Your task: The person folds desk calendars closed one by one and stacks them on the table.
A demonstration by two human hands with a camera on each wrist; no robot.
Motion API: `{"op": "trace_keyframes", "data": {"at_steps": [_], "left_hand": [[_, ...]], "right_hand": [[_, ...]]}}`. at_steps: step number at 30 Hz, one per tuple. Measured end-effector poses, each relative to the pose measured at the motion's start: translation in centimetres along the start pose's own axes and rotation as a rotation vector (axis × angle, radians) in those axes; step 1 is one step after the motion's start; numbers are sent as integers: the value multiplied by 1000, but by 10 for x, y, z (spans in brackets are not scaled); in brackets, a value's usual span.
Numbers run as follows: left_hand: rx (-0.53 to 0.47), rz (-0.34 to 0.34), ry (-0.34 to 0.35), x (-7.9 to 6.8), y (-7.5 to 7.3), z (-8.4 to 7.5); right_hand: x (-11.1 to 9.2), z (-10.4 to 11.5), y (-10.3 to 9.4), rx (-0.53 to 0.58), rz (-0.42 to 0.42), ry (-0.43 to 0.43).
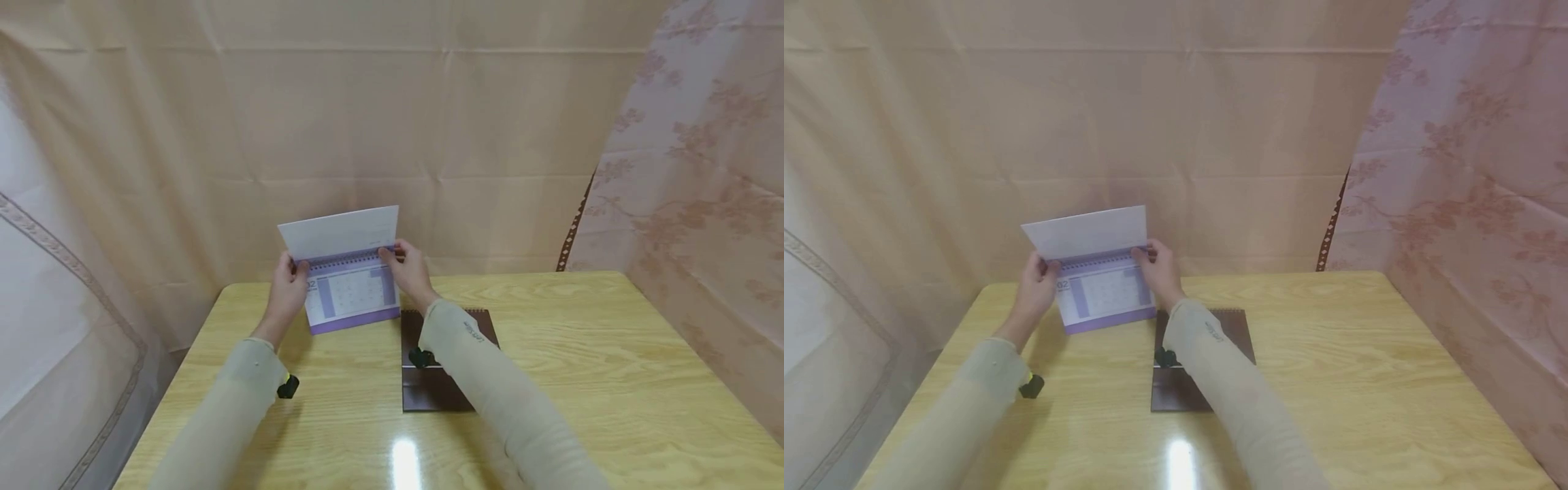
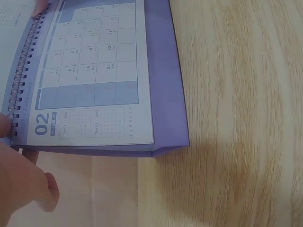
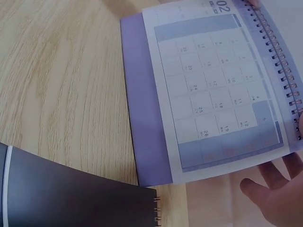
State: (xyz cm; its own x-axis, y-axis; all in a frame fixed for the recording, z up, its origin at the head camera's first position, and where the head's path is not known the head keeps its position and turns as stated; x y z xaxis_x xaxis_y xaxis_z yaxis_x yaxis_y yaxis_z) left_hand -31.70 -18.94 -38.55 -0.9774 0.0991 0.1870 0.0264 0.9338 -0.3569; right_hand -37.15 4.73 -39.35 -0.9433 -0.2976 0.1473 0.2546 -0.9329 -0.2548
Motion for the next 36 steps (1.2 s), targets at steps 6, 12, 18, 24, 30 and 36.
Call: {"op": "trace_keyframes", "data": {"at_steps": [6, 12, 18, 24, 30, 36], "left_hand": [[37, 4, 7, 0, -3, -2], [70, 1, -18, -4, -6, -1], [60, -17, -24, -10, -7, -6], [16, -19, -42, -19, -11, -16], [-40, 12, -88, -29, -13, -28], [-74, 76, -203, -38, -16, -43]], "right_hand": [[0, 5, 1, 2, 11, 25], [-4, 15, 2, 116, 43, 102], [-11, 29, -4, 167, 78, 127], [-17, 42, -11, 249, 127, 152], [-22, 51, -18, 448, 218, 157], [-30, 56, -24, 524, 297, 189]]}}
Point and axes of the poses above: each hand's wrist, its own x-axis towards the middle knuckle, its own y-axis out of the palm, z = x × y, the point moved 2 cm from there along x, towards the middle knuckle, and after that the axes turned 15 degrees about z, right-handed, at the moved point
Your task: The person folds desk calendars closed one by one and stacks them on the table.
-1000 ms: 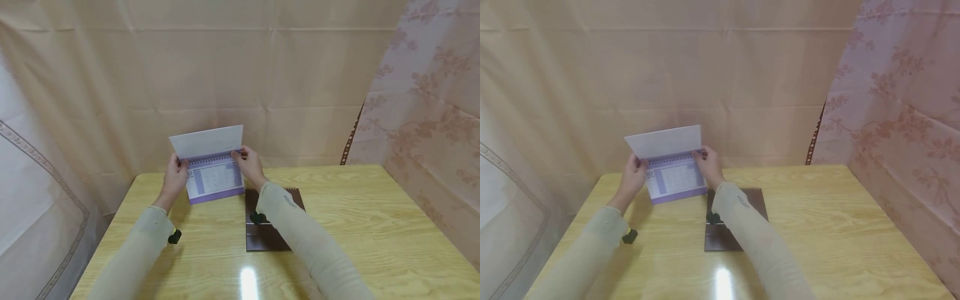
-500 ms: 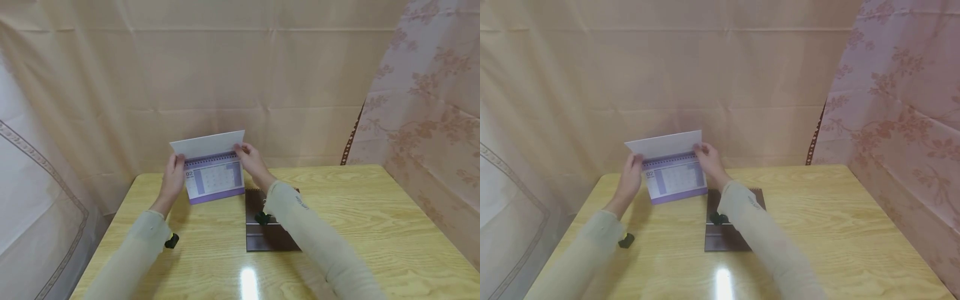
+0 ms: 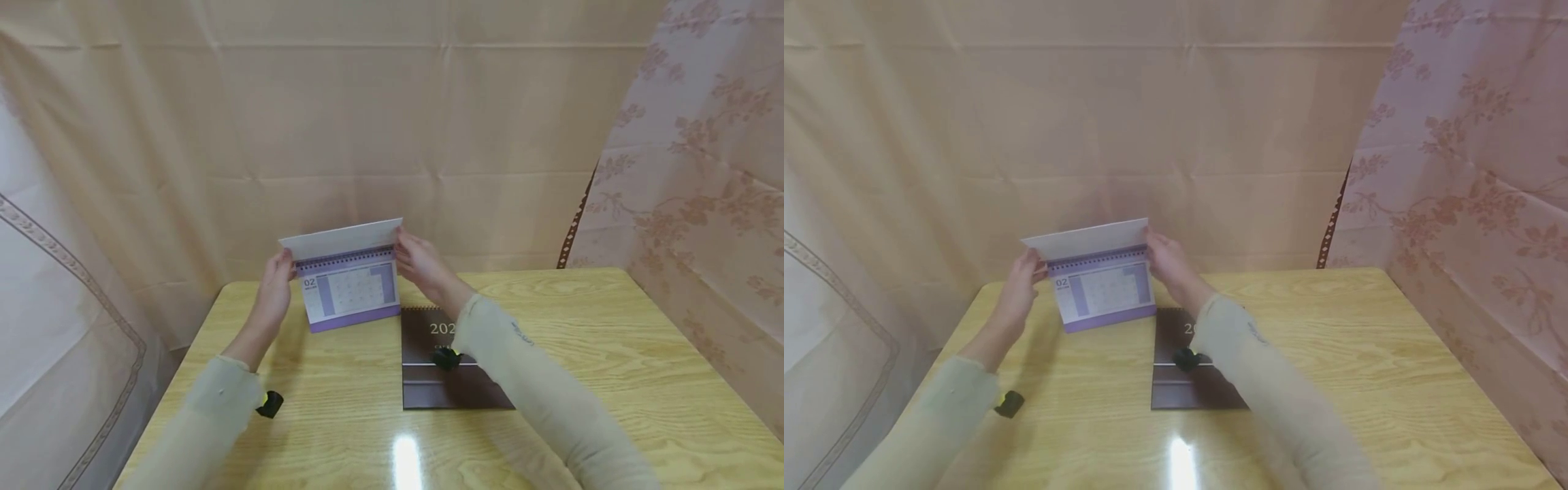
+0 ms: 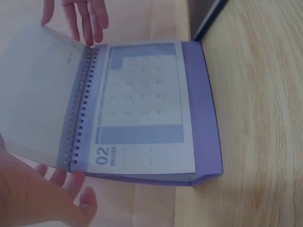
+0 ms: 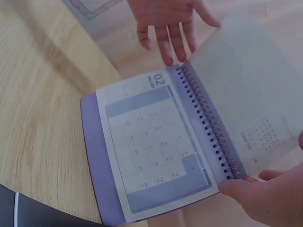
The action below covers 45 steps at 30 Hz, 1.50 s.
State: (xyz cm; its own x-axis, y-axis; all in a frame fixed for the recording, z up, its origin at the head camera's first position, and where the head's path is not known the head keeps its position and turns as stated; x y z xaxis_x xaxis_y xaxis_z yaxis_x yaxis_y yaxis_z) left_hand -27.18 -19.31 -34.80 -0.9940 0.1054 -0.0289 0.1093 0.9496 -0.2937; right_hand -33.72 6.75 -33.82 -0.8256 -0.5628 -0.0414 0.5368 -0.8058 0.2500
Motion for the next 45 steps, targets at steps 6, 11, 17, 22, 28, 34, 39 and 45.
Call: {"op": "trace_keyframes", "data": {"at_steps": [6, 11, 17, 22, 28, 34, 39, 45], "left_hand": [[-4, 35, -25, -9, 2, -8], [-66, 53, -28, -12, 3, -13], [-174, 98, -58, -20, 5, -17], [-197, 137, -54, -29, 5, -16], [-165, 192, -55, -39, 2, -6], [-152, 250, -26, -46, -1, 6], [-105, 248, -18, -50, -6, 13], [-90, 211, -24, -51, -8, 19]], "right_hand": [[-8, 3, 1, 12, 49, 1], [-14, 3, -1, 48, 62, -7], [-20, 1, -5, 84, 82, -12], [-24, -3, -7, 76, 105, 3], [-29, -9, -9, 90, 109, 8], [-31, -17, -14, 97, 90, -16], [-31, -24, -18, 40, 99, -10], [-31, -31, -23, -7, 84, 9]]}}
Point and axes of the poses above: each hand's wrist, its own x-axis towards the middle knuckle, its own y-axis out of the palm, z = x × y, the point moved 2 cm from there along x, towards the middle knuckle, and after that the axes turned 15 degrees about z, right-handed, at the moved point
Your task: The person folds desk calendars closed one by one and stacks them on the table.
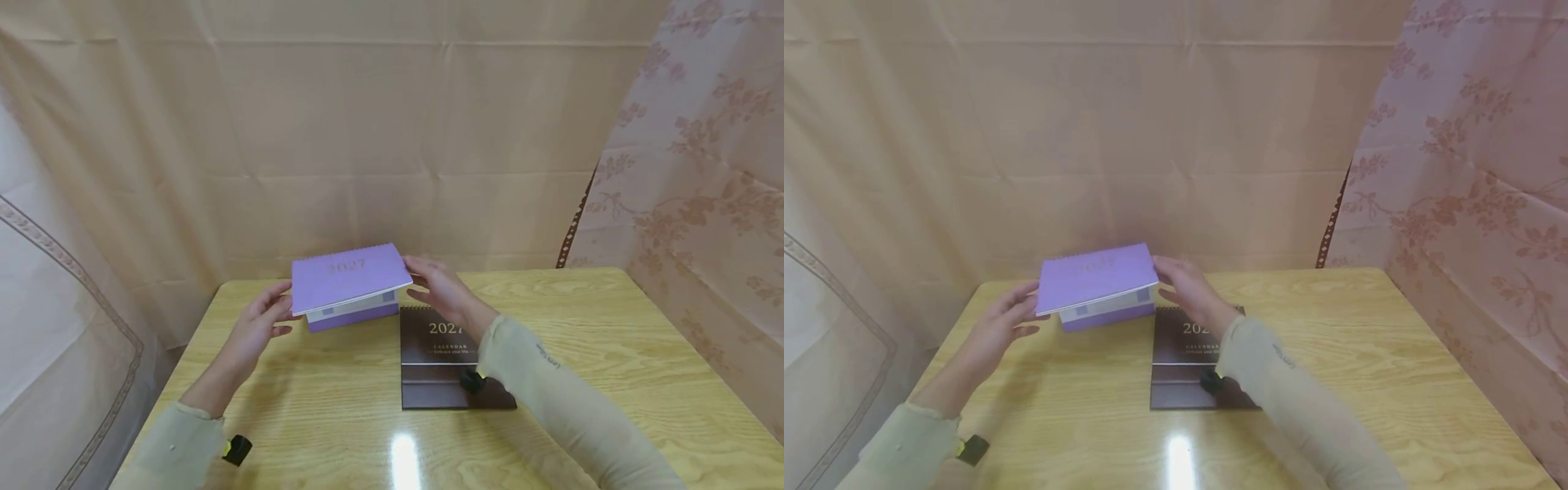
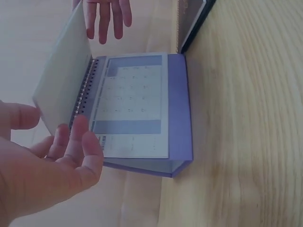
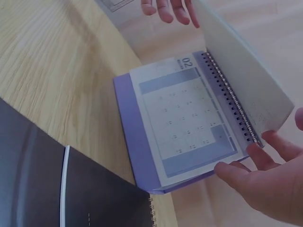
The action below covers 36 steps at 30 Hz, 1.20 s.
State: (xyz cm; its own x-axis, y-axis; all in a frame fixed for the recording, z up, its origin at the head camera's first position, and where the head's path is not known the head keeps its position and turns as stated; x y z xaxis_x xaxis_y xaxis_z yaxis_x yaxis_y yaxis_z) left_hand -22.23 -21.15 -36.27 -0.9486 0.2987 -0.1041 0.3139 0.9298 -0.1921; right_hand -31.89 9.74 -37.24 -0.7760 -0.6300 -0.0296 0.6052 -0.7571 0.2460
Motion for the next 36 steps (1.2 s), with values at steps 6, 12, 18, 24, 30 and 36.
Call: {"op": "trace_keyframes", "data": {"at_steps": [6, 12, 18, 24, 30, 36], "left_hand": [[19, -12, -20, 3, 0, 7], [125, -6, -35, 7, 0, 17], [271, 13, -31, 7, 4, 22], [419, 47, -31, 8, 10, 26], [545, 68, -5, 12, 17, 30], [615, 39, 36, 12, 24, 33]], "right_hand": [[-1, -9, -1, -61, -19, 68], [0, -21, -3, -127, -2, 177], [0, -26, -3, -197, 49, 195], [1, -29, -4, -246, 58, 207], [2, -30, 1, -299, 60, 201], [2, -32, 3, -325, 57, 217]]}}
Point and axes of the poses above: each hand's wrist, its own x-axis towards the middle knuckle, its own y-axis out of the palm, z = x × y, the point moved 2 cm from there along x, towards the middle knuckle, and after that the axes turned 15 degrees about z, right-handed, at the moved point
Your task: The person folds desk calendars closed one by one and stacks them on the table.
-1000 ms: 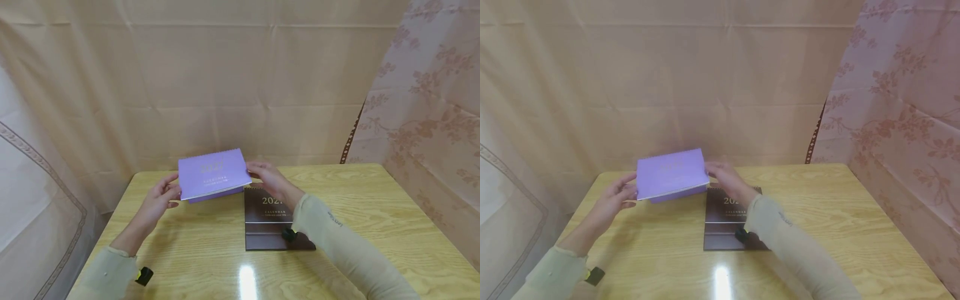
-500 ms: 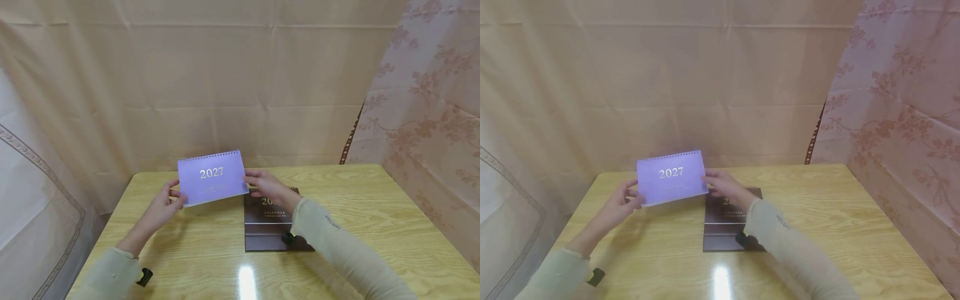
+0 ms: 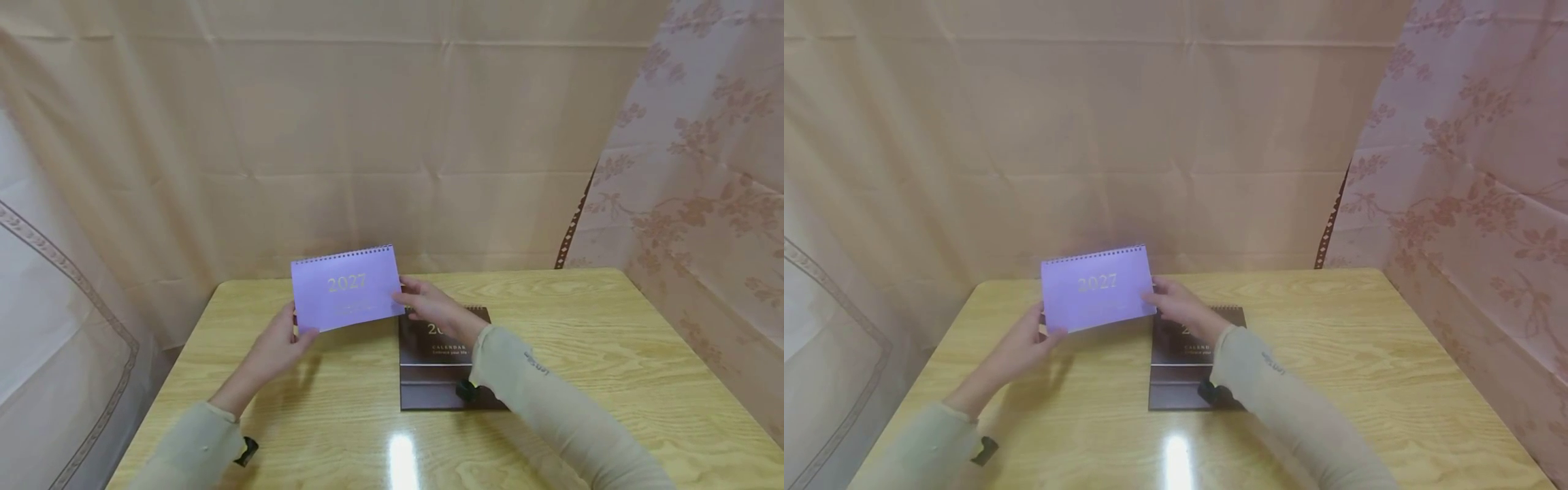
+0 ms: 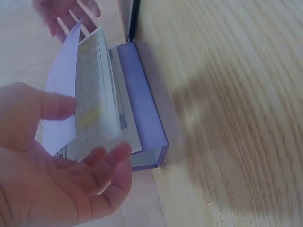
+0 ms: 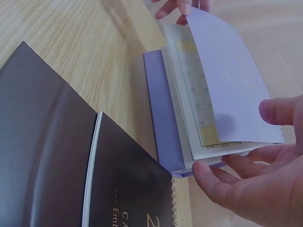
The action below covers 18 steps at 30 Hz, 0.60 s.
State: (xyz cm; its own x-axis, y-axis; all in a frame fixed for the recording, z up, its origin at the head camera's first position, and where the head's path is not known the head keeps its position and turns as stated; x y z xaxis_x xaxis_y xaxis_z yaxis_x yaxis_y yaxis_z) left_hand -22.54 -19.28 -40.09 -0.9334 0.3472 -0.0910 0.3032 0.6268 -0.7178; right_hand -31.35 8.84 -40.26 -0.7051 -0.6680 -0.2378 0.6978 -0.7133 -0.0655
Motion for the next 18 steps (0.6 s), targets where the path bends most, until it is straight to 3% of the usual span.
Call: {"op": "trace_keyframes", "data": {"at_steps": [3, 6, 11, 18], "left_hand": [[81, -15, -30, -3, 3, -2], [143, -1, -104, -1, 5, -4], [143, 58, -193, 3, 8, -4], [134, 68, -223, 10, 13, 1]], "right_hand": [[0, -1, 2, -16, -5, 5], [1, -2, 2, -30, -11, 4], [3, -3, 1, -54, -20, 4], [6, -5, 0, -117, -26, -17]]}}
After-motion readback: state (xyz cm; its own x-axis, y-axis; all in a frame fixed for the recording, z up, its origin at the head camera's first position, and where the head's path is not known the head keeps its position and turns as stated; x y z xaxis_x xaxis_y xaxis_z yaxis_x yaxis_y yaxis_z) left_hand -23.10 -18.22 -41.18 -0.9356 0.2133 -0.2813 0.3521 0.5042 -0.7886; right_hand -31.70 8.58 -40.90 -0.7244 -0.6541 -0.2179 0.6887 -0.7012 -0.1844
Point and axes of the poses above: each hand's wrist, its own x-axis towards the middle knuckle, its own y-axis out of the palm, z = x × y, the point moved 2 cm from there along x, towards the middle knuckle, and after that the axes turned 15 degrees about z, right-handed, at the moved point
